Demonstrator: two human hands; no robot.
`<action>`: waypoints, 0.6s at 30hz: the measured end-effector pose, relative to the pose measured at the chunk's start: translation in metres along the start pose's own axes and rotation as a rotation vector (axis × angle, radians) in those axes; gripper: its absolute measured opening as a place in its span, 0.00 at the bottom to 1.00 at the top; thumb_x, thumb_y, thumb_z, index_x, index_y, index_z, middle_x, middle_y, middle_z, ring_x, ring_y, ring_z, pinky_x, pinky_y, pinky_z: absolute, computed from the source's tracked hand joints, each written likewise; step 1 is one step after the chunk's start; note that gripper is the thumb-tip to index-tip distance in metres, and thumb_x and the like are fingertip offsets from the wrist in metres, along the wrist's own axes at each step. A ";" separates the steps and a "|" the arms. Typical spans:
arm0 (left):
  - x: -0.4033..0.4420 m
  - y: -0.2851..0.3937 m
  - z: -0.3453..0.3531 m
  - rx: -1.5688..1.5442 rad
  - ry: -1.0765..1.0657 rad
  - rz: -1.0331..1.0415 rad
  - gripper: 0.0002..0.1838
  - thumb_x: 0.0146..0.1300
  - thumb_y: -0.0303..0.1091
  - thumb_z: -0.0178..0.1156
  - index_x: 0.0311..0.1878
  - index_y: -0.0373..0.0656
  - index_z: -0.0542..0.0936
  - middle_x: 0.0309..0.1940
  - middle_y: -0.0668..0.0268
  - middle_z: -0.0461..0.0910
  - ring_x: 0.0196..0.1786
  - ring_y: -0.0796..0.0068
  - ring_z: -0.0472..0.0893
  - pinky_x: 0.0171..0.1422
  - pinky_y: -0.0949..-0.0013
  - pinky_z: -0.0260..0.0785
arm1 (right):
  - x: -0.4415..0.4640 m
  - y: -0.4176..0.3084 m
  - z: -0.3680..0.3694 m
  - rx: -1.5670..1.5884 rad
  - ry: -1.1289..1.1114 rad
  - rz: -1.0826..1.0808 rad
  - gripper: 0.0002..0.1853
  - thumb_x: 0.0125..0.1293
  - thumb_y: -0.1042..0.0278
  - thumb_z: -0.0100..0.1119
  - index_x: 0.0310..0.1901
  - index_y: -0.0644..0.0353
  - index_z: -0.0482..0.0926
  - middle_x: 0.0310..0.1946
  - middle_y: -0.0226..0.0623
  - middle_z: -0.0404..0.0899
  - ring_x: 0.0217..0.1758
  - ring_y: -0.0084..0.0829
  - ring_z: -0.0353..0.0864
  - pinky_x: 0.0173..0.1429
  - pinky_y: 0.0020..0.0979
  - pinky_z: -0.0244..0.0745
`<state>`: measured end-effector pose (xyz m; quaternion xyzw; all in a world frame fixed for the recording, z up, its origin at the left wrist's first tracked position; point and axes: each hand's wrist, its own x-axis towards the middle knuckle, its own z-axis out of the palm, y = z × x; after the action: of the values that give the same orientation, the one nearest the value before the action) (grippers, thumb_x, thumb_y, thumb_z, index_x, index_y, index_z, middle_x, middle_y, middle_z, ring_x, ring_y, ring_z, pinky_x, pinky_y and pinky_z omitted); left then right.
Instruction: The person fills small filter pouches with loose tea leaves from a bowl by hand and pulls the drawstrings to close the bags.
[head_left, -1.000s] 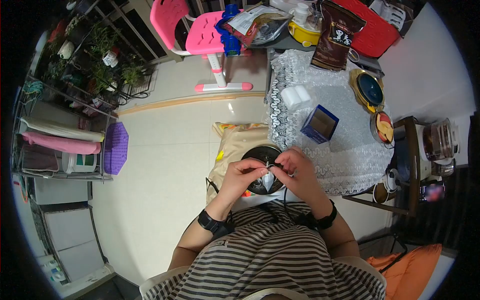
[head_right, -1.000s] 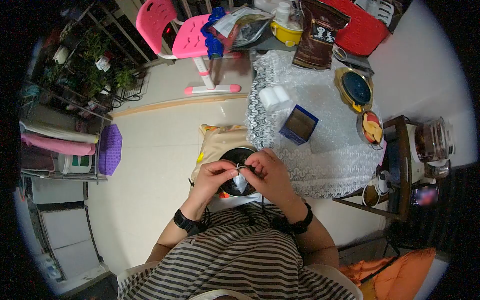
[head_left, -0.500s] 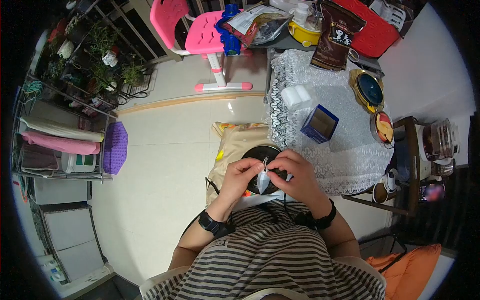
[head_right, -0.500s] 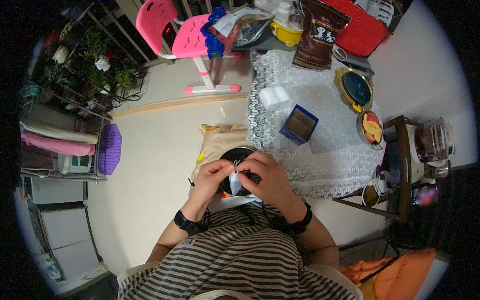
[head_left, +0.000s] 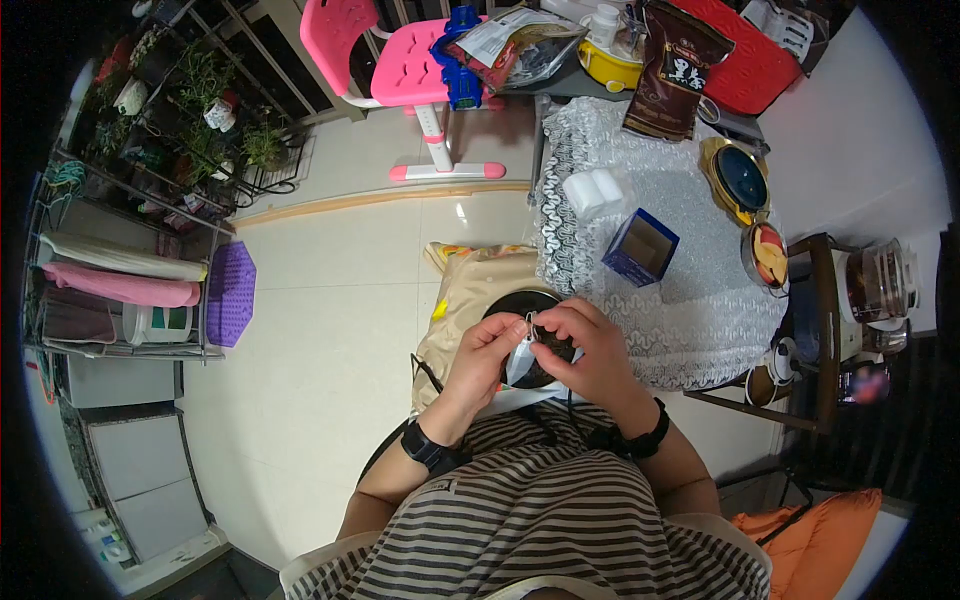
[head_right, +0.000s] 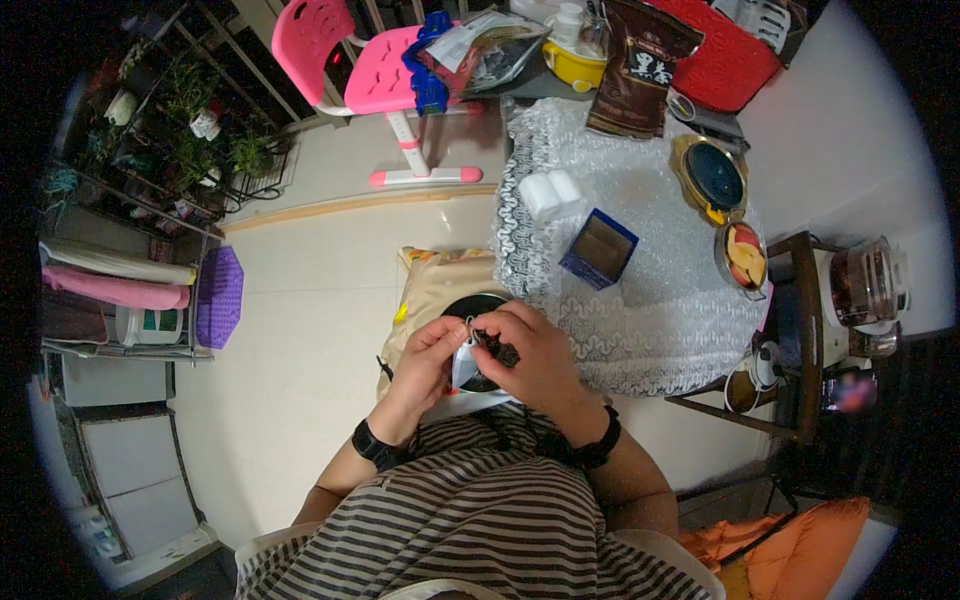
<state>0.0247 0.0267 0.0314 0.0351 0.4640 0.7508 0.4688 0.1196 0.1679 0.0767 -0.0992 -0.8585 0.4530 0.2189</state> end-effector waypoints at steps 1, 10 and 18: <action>0.000 0.000 0.000 0.009 0.002 -0.006 0.07 0.70 0.32 0.58 0.43 0.38 0.81 0.33 0.73 0.79 0.36 0.88 0.74 0.42 0.80 0.66 | 0.000 0.000 0.000 -0.024 -0.001 -0.019 0.13 0.51 0.72 0.70 0.40 0.55 0.81 0.35 0.32 0.77 0.31 0.28 0.79 0.33 0.27 0.76; 0.000 -0.003 -0.002 0.020 0.014 0.027 0.09 0.70 0.33 0.59 0.42 0.37 0.81 0.33 0.72 0.80 0.36 0.88 0.74 0.41 0.81 0.66 | -0.002 0.002 0.000 -0.150 0.018 -0.114 0.10 0.52 0.68 0.69 0.37 0.52 0.81 0.36 0.32 0.78 0.35 0.35 0.80 0.36 0.34 0.77; 0.003 -0.005 -0.002 0.182 0.050 0.101 0.07 0.69 0.33 0.59 0.41 0.39 0.80 0.31 0.75 0.78 0.33 0.89 0.72 0.39 0.82 0.64 | -0.005 0.005 -0.004 0.106 -0.056 0.129 0.05 0.58 0.72 0.66 0.34 0.58 0.79 0.33 0.32 0.77 0.29 0.26 0.78 0.32 0.27 0.74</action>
<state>0.0253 0.0278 0.0255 0.0820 0.5395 0.7288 0.4136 0.1254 0.1715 0.0733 -0.1298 -0.8311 0.5134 0.1701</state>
